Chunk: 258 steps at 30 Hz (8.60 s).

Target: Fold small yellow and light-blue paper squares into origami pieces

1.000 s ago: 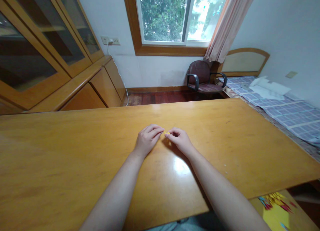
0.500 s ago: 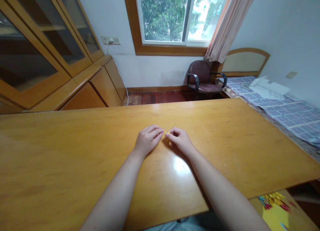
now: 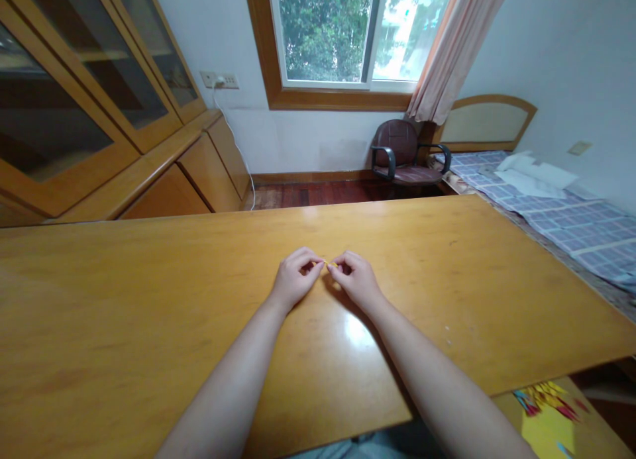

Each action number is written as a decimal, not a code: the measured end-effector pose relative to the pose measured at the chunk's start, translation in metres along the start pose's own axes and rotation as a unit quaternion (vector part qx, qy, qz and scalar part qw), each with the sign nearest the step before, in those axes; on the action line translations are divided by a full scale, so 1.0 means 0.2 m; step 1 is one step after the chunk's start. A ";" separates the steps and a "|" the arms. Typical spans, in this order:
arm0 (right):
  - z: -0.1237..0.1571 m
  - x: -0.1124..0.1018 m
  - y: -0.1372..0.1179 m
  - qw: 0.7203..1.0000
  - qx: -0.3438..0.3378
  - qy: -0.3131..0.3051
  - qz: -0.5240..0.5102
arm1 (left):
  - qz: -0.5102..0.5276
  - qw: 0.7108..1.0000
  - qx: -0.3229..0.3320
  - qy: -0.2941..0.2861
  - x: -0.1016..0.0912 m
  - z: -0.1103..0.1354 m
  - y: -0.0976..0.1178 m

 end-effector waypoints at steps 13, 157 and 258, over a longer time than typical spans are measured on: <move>0.00 0.00 -0.01 1.000 -0.018 -0.007 0.017 | -0.003 1.000 -0.005 -0.017 -0.01 0.00 -0.01; -0.01 0.02 0.02 0.995 0.042 -0.044 -0.076 | 0.261 0.924 -0.280 -0.005 0.01 -0.02 -0.08; 0.01 0.01 -0.05 0.999 -0.035 0.026 0.007 | 0.215 0.955 -0.203 -0.003 0.02 -0.01 -0.05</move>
Point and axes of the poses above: each hand's wrist, its own z-axis away from the middle knuckle, its own x-axis out of the palm, y = z × x, the point moved 1 cm from there along -z, towards the middle knuckle, and after that the axes turned 2 degrees about y, right-handed, at the moved point
